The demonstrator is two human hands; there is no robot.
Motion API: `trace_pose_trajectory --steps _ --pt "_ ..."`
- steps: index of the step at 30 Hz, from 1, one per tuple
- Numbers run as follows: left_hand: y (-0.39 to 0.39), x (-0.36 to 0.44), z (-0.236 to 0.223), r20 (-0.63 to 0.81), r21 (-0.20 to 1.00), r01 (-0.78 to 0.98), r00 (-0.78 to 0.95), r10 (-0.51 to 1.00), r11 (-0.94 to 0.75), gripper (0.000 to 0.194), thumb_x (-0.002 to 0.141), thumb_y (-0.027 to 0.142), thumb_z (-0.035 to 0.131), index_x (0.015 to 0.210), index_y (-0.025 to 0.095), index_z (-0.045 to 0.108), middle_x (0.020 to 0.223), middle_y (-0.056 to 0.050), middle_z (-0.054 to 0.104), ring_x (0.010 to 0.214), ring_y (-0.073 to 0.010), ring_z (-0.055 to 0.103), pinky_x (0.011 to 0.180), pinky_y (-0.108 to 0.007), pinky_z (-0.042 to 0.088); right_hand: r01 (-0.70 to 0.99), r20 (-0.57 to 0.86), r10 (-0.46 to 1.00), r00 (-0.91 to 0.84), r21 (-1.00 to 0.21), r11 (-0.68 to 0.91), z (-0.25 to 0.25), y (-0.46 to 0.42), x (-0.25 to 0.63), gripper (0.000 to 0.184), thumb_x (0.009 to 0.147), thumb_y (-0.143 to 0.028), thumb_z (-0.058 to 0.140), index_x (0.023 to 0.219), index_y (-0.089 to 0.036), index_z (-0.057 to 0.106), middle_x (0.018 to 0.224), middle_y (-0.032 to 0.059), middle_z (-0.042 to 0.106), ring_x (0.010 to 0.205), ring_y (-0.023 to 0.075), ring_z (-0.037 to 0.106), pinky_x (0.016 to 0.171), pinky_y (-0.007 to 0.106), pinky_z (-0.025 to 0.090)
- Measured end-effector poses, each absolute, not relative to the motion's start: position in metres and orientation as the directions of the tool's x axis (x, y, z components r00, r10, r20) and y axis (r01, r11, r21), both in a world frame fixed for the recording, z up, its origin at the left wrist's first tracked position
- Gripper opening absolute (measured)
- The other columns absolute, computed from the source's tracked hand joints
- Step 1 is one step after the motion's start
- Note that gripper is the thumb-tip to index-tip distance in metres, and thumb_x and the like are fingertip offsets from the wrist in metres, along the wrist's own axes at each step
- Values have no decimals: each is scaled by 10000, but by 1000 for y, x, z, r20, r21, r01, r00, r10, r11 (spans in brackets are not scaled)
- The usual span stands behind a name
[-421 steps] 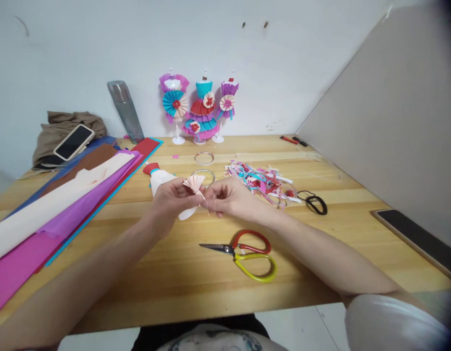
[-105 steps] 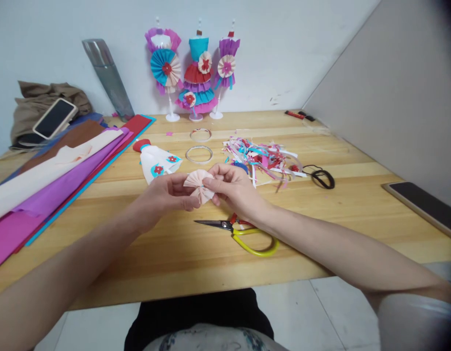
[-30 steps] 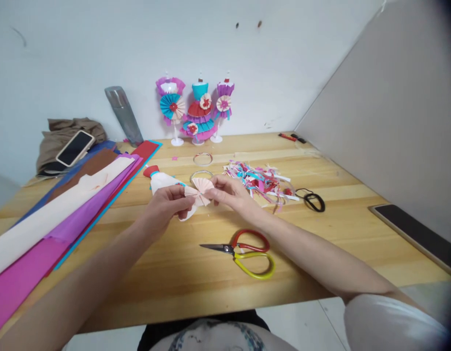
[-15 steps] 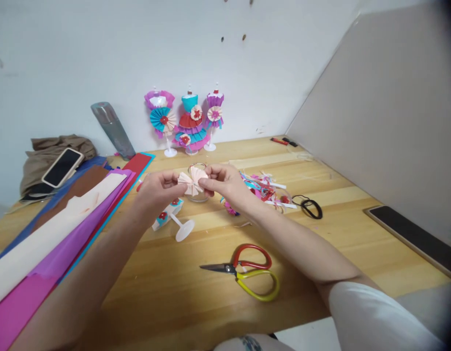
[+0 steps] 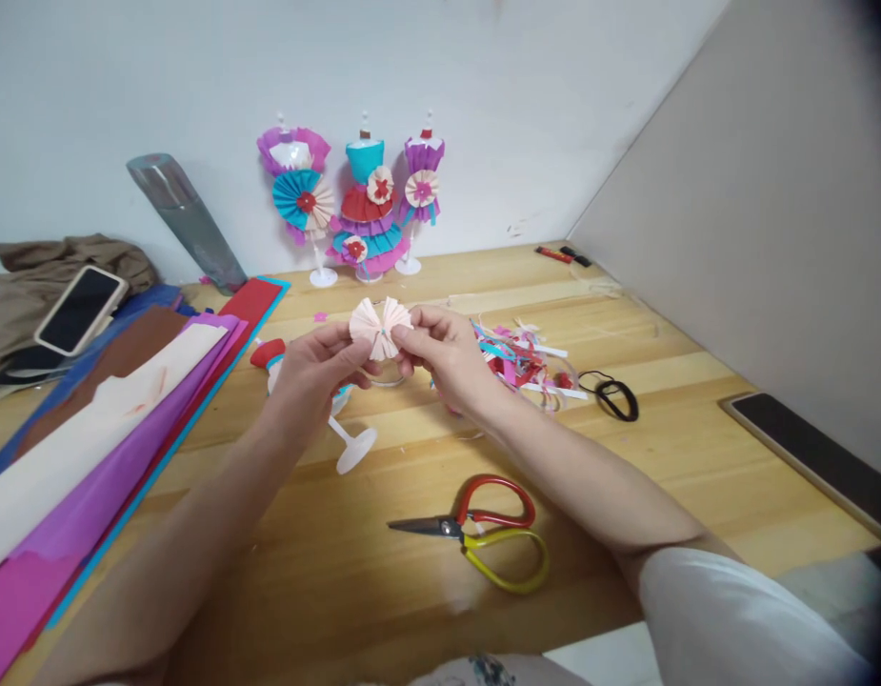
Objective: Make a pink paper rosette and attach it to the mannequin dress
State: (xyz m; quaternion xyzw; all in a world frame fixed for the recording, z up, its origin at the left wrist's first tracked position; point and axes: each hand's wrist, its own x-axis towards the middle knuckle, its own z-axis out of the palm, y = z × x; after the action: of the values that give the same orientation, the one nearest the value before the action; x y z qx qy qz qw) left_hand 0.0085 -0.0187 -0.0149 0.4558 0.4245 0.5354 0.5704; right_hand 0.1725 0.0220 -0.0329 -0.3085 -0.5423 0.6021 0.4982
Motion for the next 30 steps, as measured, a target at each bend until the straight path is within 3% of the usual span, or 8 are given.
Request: trace_pose_trajectory --steps 7,14,19,26,30 --pt "-16 8 -26 -85 967 -241 18 996 87 353 546 432 943 638 162 735 602 -24 682 564 -117 614 517 -210 485 -191 137 913 -383 -979 66 -34 19 171 427 629 -512 877 726 -184 621 605 -43 625 522 84 559 512 214 461" --pt "-17 0 -22 -88 994 -50 84 993 92 221 653 361 840 661 173 723 600 -28 673 551 -130 597 547 -249 491 -90 101 923 -371 -993 72 -32 21 179 364 635 -463 851 673 -182 623 588 -34 626 529 92 543 546 236 446" --pt "-16 -5 -20 -96 993 81 137 986 85 176 654 320 818 662 173 721 570 -20 653 521 -129 572 542 -259 488 -56 76 913 -401 -997 59 -31 21 180 323 647 -447 819 655 -185 632 564 -27 611 505 95 509 522 240 417" --pt "-19 3 -22 -76 987 -124 194 978 102 252 692 369 836 845 182 766 857 -61 750 771 -177 684 653 -259 556 -136 119 950 -290 -987 82 -38 22 177 315 697 -455 772 648 -186 616 546 -31 586 467 82 472 474 231 357" --pt "-23 14 -31 -52 977 -198 111 993 73 311 654 323 876 893 174 744 813 -33 733 756 -166 677 674 -261 546 -163 107 947 -304 -985 59 -38 14 171 337 687 -475 804 661 -182 640 558 -18 625 495 92 525 507 236 425"
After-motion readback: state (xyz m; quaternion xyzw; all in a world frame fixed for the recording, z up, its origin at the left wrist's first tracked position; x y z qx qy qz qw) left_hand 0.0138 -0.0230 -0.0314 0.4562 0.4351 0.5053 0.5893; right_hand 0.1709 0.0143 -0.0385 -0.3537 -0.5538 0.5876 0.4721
